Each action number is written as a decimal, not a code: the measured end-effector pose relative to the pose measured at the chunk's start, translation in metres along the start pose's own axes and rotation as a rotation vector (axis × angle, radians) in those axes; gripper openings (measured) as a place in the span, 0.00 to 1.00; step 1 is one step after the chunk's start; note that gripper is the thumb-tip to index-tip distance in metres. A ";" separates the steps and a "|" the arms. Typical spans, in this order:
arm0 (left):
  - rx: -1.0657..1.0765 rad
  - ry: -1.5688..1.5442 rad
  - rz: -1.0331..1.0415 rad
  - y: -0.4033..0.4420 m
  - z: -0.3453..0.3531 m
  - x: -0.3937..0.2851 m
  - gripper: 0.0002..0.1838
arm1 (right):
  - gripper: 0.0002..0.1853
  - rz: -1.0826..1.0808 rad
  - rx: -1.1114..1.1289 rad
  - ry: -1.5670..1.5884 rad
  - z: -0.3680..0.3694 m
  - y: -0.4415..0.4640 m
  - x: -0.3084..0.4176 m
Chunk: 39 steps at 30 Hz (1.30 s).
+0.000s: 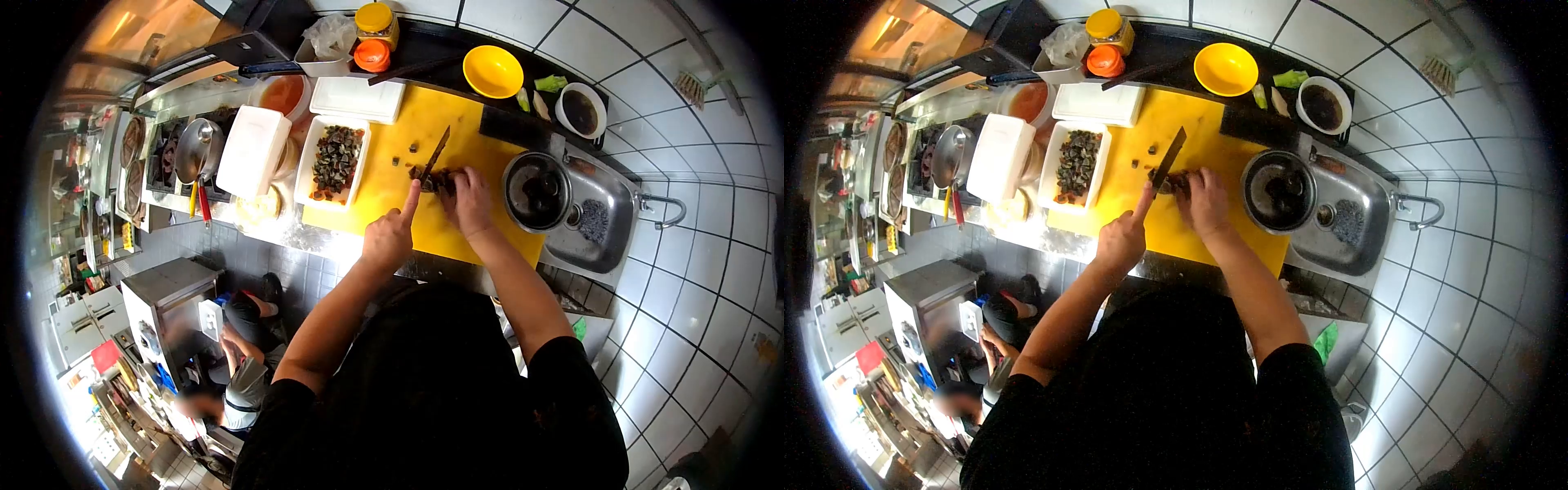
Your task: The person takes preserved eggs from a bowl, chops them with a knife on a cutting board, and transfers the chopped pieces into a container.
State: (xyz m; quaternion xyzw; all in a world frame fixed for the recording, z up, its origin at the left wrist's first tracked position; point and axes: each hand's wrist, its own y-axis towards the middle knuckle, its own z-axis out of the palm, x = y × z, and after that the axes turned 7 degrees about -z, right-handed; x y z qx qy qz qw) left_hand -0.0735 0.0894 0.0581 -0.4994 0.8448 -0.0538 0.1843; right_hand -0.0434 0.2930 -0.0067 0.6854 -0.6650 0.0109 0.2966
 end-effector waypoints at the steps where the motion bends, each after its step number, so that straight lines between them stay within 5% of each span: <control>1: -0.004 -0.001 0.000 -0.001 0.000 -0.002 0.51 | 0.20 0.048 -0.015 0.007 0.002 -0.002 -0.001; 5: -0.029 -0.039 0.048 0.003 0.008 -0.002 0.51 | 0.20 0.316 0.211 0.079 -0.008 -0.001 0.006; 11: -0.007 -0.007 0.041 0.015 0.025 0.002 0.51 | 0.22 0.210 0.353 0.071 0.012 -0.009 -0.003; 23: 0.014 0.004 0.088 0.005 0.009 0.002 0.51 | 0.23 0.085 0.189 0.230 0.020 -0.023 -0.020; 29: 0.058 0.006 0.085 0.017 0.022 0.008 0.51 | 0.23 0.041 0.486 0.167 0.024 -0.020 -0.037; 39: 0.026 -0.017 0.121 0.008 0.008 0.000 0.51 | 0.23 0.183 0.354 0.086 -0.015 -0.018 -0.015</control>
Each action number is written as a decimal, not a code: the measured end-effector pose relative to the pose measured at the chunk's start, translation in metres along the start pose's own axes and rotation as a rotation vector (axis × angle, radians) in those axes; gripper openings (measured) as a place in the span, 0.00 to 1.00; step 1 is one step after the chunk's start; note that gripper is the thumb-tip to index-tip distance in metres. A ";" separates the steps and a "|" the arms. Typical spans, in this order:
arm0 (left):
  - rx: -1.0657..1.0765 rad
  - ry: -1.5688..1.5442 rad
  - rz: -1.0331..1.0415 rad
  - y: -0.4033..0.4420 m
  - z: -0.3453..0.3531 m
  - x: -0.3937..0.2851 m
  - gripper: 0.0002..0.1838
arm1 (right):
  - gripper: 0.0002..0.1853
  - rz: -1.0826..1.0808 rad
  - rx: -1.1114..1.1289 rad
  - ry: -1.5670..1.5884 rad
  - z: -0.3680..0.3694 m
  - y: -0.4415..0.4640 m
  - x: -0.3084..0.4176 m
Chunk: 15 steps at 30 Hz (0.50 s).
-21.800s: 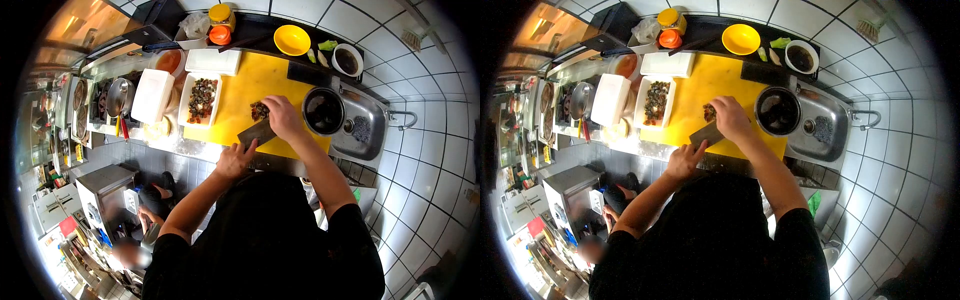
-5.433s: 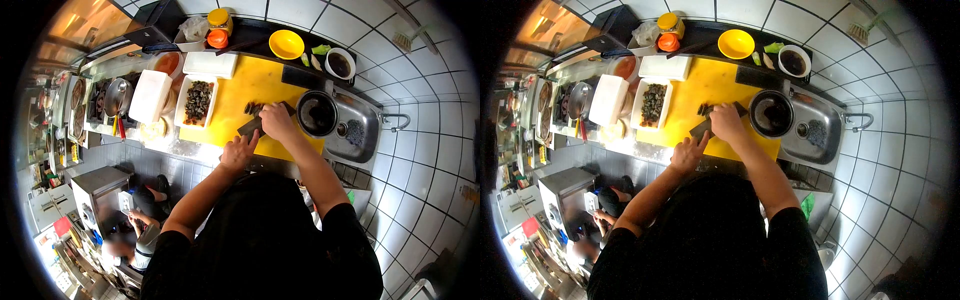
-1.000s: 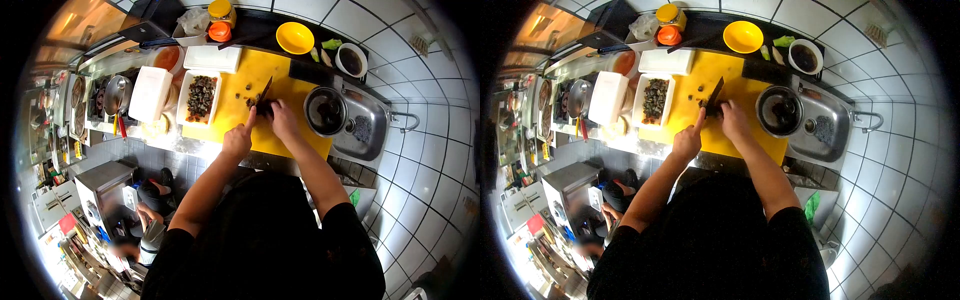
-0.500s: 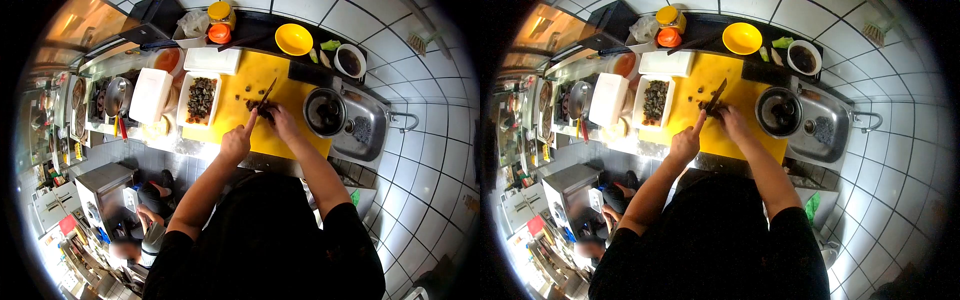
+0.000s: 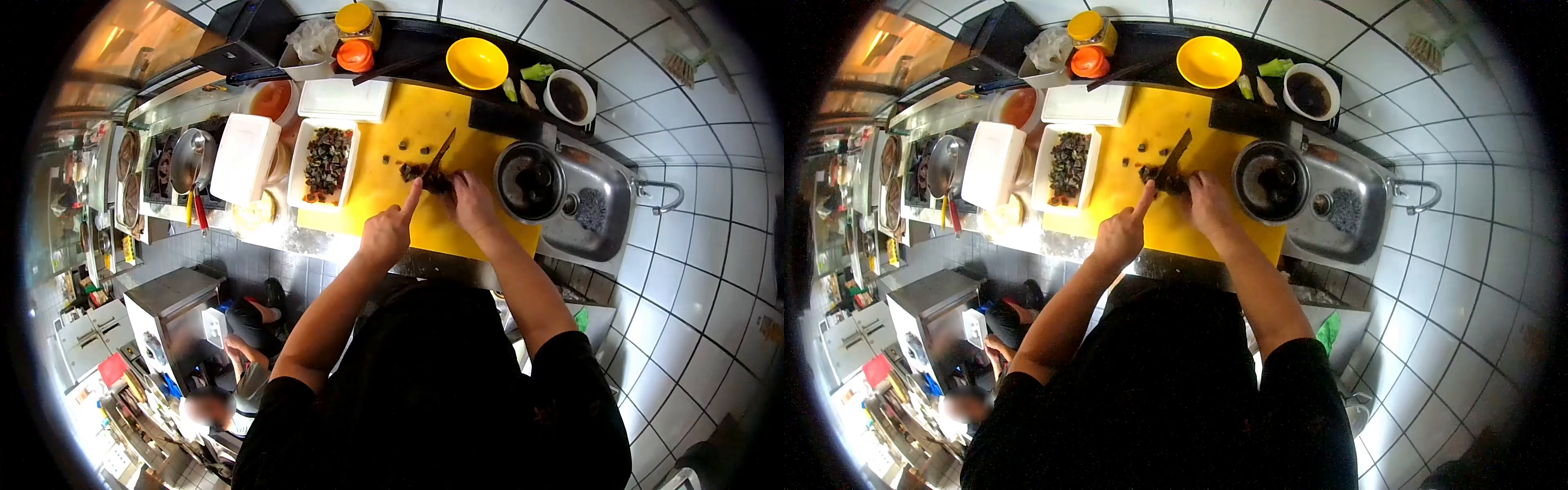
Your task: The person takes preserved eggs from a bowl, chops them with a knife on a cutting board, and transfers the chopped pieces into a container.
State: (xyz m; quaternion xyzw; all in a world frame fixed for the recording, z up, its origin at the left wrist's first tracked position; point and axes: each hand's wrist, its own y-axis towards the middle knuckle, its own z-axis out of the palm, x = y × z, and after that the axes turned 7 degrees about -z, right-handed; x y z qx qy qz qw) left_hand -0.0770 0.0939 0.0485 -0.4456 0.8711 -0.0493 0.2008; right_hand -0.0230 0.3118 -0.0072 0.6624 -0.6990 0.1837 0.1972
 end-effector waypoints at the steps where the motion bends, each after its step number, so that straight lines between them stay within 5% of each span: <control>1: -0.012 -0.016 0.012 0.000 0.003 0.000 0.51 | 0.23 0.004 0.028 -0.005 0.000 -0.002 -0.001; 8: -0.016 0.015 0.016 0.011 0.015 0.004 0.50 | 0.22 -0.127 0.001 -0.025 0.033 -0.007 -0.032; 15: 0.012 0.048 0.032 0.003 -0.004 -0.010 0.50 | 0.19 -0.029 -0.067 0.014 0.017 -0.012 -0.009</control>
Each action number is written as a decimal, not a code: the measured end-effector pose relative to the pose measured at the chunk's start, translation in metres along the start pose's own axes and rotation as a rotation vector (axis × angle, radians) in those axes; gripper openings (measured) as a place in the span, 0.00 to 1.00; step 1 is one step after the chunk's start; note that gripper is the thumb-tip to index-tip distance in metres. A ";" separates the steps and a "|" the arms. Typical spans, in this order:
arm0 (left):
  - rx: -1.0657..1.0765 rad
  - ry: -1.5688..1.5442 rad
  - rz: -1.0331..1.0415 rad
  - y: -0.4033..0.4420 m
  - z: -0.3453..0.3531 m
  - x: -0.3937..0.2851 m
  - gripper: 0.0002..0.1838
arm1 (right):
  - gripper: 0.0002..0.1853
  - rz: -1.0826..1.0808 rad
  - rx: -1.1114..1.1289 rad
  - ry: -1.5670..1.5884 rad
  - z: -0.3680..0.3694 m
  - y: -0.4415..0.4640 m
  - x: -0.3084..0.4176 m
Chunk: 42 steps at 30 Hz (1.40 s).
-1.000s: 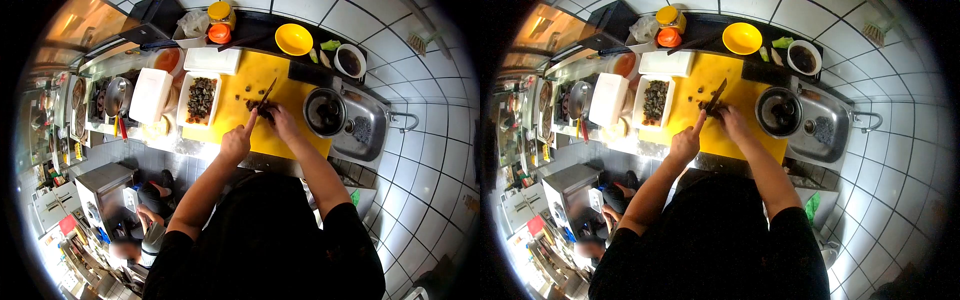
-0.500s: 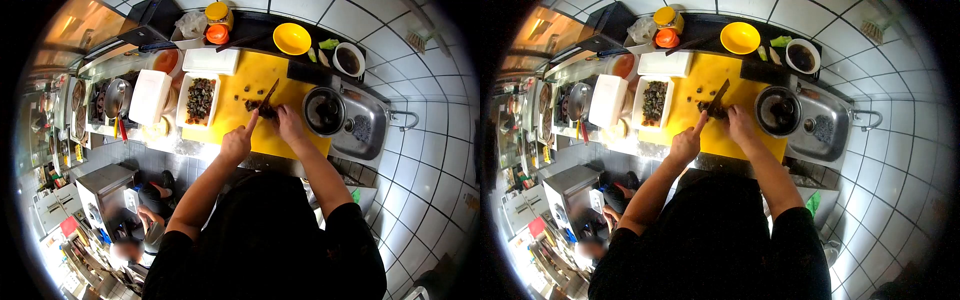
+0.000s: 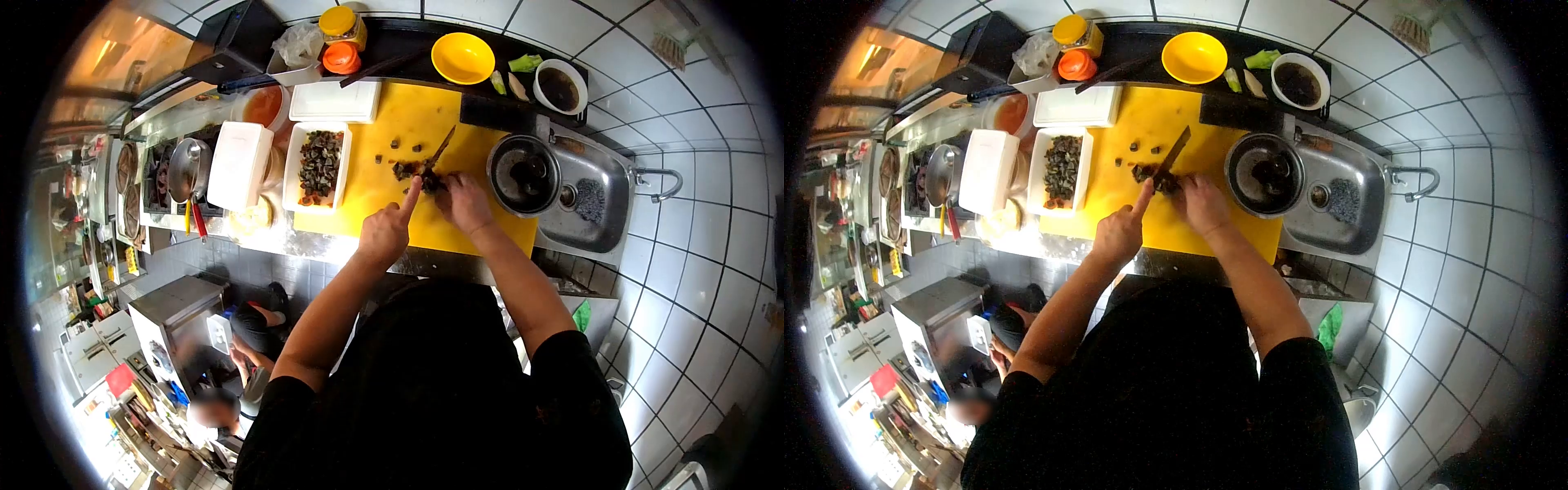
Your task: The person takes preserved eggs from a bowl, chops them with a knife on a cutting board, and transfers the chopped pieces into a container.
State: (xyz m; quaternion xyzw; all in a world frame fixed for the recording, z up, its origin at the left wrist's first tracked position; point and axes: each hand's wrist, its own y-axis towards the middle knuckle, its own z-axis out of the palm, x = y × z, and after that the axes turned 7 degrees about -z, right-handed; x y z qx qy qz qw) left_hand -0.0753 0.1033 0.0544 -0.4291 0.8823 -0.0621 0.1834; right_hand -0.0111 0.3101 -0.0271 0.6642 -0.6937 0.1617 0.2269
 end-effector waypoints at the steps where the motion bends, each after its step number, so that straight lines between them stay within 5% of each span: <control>1: -0.003 -0.006 0.011 0.000 -0.001 -0.001 0.50 | 0.19 0.009 -0.001 0.023 -0.007 0.001 0.008; 11: 0.035 -0.003 0.010 0.000 0.004 0.000 0.49 | 0.16 -0.182 -0.171 0.001 0.005 0.005 0.011; 32: -0.051 0.001 0.016 0.010 0.020 -0.002 0.49 | 0.09 -0.141 -0.008 -0.105 0.009 -0.007 -0.004; 35: -0.031 -0.030 0.011 0.002 0.012 -0.009 0.50 | 0.09 -0.169 -0.160 -0.030 0.007 -0.010 -0.003; 42: 0.014 -0.054 -0.003 0.008 0.027 -0.011 0.52 | 0.11 -0.102 0.020 -0.138 0.006 -0.017 -0.007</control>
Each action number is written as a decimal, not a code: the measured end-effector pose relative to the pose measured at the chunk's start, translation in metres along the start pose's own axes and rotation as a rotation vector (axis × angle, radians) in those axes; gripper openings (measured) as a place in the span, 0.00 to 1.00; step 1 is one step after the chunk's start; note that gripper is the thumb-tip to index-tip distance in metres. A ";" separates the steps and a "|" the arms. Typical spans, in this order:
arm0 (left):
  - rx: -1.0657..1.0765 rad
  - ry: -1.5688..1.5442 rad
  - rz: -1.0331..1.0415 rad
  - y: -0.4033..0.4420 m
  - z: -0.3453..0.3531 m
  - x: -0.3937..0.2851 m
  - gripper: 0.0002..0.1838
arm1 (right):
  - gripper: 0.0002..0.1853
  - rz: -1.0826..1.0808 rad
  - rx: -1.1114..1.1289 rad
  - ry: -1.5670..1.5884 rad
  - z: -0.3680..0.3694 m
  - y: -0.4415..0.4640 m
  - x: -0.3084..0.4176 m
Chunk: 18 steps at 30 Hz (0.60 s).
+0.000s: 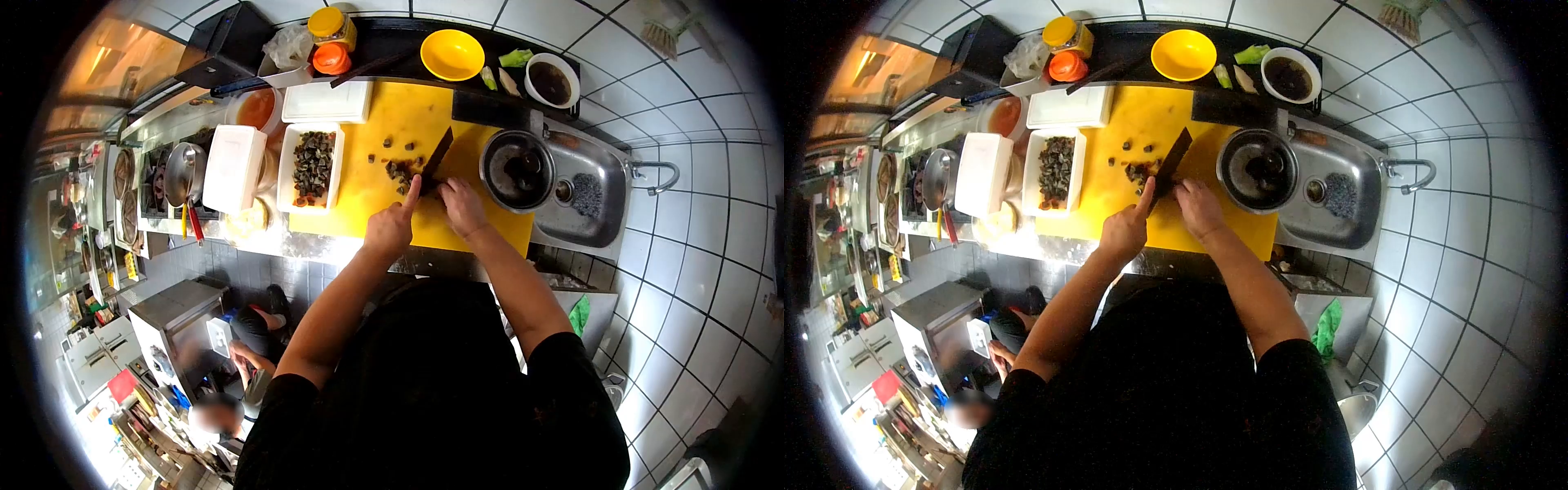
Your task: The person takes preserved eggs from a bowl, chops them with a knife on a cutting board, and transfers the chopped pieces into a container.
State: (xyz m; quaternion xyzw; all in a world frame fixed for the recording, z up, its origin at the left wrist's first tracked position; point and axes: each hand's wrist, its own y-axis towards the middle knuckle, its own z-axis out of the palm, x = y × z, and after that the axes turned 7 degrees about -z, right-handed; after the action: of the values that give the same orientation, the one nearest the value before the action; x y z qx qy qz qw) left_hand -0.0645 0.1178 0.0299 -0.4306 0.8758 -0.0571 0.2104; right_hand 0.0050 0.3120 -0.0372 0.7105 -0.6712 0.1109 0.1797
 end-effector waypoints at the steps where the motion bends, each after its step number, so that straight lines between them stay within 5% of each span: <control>1: 0.000 0.022 -0.002 0.002 0.000 0.000 0.52 | 0.11 0.014 0.021 0.008 -0.001 0.001 -0.001; 8: -0.034 -0.056 0.019 -0.002 -0.004 -0.009 0.52 | 0.11 -0.029 -0.184 0.065 0.006 -0.004 -0.003; 18: 0.013 -0.117 0.005 0.000 -0.010 -0.017 0.50 | 0.12 -0.023 -0.100 0.089 0.008 -0.010 -0.007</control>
State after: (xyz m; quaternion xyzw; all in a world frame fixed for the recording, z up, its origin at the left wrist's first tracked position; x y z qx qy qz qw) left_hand -0.0594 0.1297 0.0440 -0.4297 0.8626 -0.0371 0.2644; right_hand 0.0133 0.3157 -0.0484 0.7028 -0.6589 0.1067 0.2460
